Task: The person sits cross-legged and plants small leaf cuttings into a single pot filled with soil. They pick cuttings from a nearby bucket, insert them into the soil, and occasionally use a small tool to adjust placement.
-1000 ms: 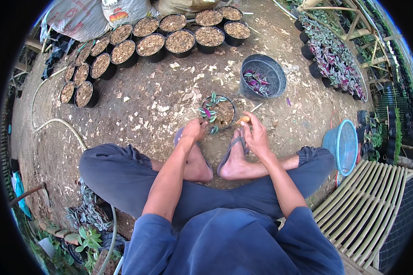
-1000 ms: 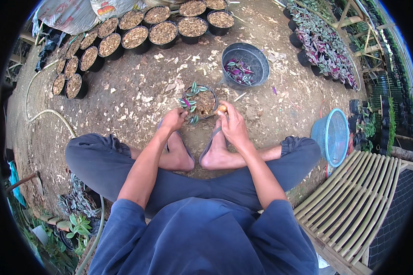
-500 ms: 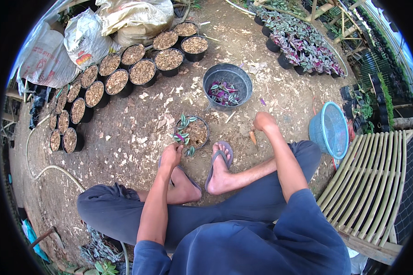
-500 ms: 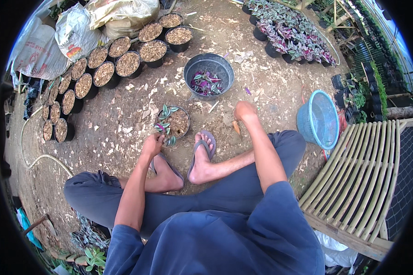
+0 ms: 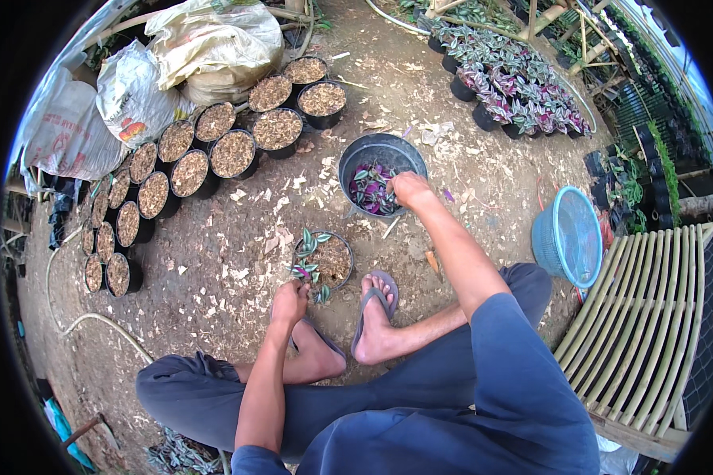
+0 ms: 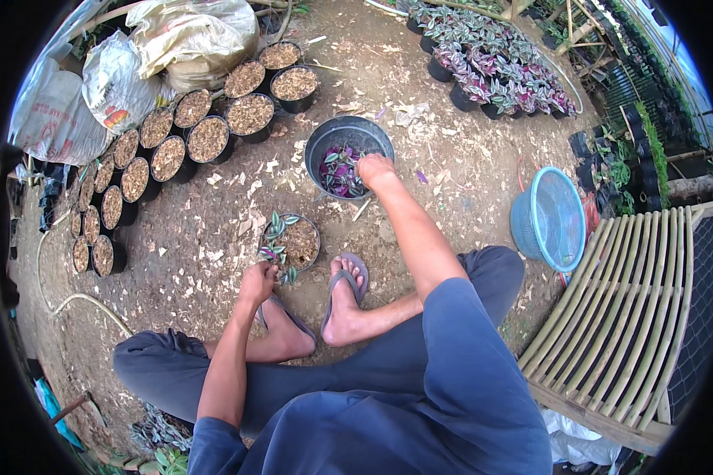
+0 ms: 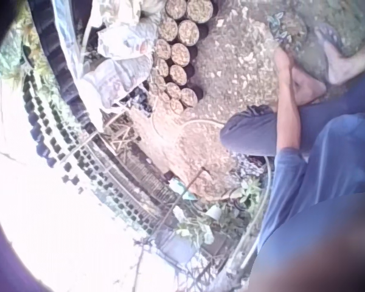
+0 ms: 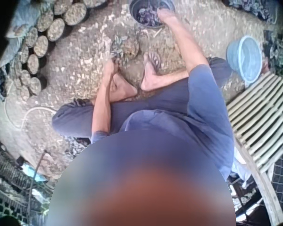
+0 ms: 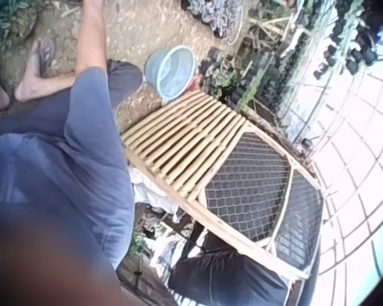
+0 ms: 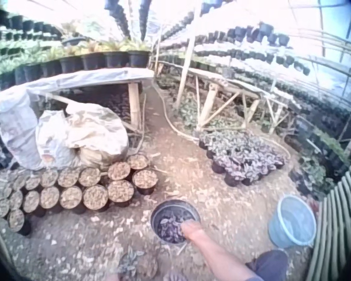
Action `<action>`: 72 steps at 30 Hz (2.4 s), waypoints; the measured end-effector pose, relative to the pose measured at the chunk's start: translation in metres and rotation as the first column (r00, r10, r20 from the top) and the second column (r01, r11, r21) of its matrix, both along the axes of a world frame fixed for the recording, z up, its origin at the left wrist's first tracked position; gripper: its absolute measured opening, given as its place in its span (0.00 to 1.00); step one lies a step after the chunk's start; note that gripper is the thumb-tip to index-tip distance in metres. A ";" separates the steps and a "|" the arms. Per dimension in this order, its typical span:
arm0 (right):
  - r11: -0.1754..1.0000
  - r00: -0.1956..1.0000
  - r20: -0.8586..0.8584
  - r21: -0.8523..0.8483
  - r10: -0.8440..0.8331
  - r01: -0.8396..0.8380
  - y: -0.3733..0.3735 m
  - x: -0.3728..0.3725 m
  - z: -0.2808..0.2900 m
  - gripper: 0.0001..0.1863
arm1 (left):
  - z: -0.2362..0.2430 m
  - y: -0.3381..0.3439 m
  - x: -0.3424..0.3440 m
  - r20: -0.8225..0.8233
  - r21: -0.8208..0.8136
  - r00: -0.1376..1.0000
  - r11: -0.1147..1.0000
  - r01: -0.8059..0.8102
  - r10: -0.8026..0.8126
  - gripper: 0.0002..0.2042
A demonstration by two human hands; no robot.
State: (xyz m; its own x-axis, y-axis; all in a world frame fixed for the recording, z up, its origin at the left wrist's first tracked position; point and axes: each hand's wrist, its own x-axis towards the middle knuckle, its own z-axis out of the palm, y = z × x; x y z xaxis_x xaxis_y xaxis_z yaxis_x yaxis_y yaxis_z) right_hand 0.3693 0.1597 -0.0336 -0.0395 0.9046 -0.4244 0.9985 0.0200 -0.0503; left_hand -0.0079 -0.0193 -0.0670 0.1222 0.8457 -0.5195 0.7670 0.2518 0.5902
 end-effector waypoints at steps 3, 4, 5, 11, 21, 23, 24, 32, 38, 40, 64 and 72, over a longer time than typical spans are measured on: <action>0.993 0.999 0.039 -0.119 0.004 0.000 0.010 0.007 -0.007 0.15 | 0.000 0.000 0.000 -0.014 0.014 1.000 1.000 0.003 -0.003 0.14; 0.998 0.999 0.042 -0.064 0.002 0.000 0.009 0.009 -0.006 0.14 | 0.000 0.000 -0.001 -0.031 0.006 0.999 1.000 0.006 -0.006 0.15; 0.999 1.000 -0.017 -0.046 0.019 -0.020 0.010 0.012 -0.002 0.14 | 0.000 0.000 -0.001 -0.019 0.018 1.000 1.000 0.008 -0.008 0.15; 0.998 0.952 -0.305 0.052 -0.022 0.040 0.009 0.027 0.044 0.11 | -0.002 0.001 -0.003 -0.032 -0.013 0.999 0.999 0.033 -0.033 0.16; 0.973 0.763 -0.639 0.102 -0.095 0.206 -0.007 0.035 0.125 0.12 | -0.004 0.000 -0.011 -0.083 -0.042 0.992 0.995 0.091 -0.094 0.20; 0.962 0.677 -0.723 0.065 -0.138 0.265 -0.018 0.034 0.139 0.12 | 0.012 0.004 -0.013 -0.204 -0.072 0.970 0.990 0.118 -0.131 0.21; 0.957 0.607 -0.782 0.047 -0.143 0.286 -0.025 0.032 0.145 0.13 | 0.025 0.006 -0.015 -0.249 -0.098 0.948 0.979 0.179 -0.198 0.20; 0.897 -0.002 -0.923 -0.375 -0.385 0.234 -0.095 0.018 0.199 0.15 | 0.163 0.013 0.011 0.333 0.140 0.935 0.987 0.080 -0.123 0.14; 0.878 -0.380 -0.817 -0.479 -0.433 0.029 -0.158 -0.014 0.225 0.18 | 0.188 0.010 0.064 0.935 -0.205 0.297 0.979 0.003 0.195 0.22; 0.889 -0.457 -0.783 -0.457 -0.422 -0.038 -0.177 -0.028 0.231 0.18 | 0.194 0.001 0.079 0.954 -0.290 0.106 0.953 0.093 0.280 0.24; 0.923 -0.631 -0.750 -0.360 -0.199 0.136 -0.223 -0.095 0.227 0.38 | 0.234 0.015 0.075 0.989 -0.113 0.105 0.991 0.068 0.105 0.12; 0.914 -0.326 -0.924 -0.294 -0.198 0.278 -0.216 -0.101 0.240 0.33 | 0.217 0.021 0.066 0.982 -0.132 0.135 0.991 -0.037 0.136 0.13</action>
State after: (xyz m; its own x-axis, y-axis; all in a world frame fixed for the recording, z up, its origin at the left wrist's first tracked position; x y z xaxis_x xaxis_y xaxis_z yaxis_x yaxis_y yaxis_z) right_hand 0.2686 -0.0567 0.2065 -0.1185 0.9849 -0.1266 -0.3659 -0.1618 -0.9165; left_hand 0.0580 0.0012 0.1495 0.4997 0.8639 -0.0637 -0.4903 0.3426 0.8014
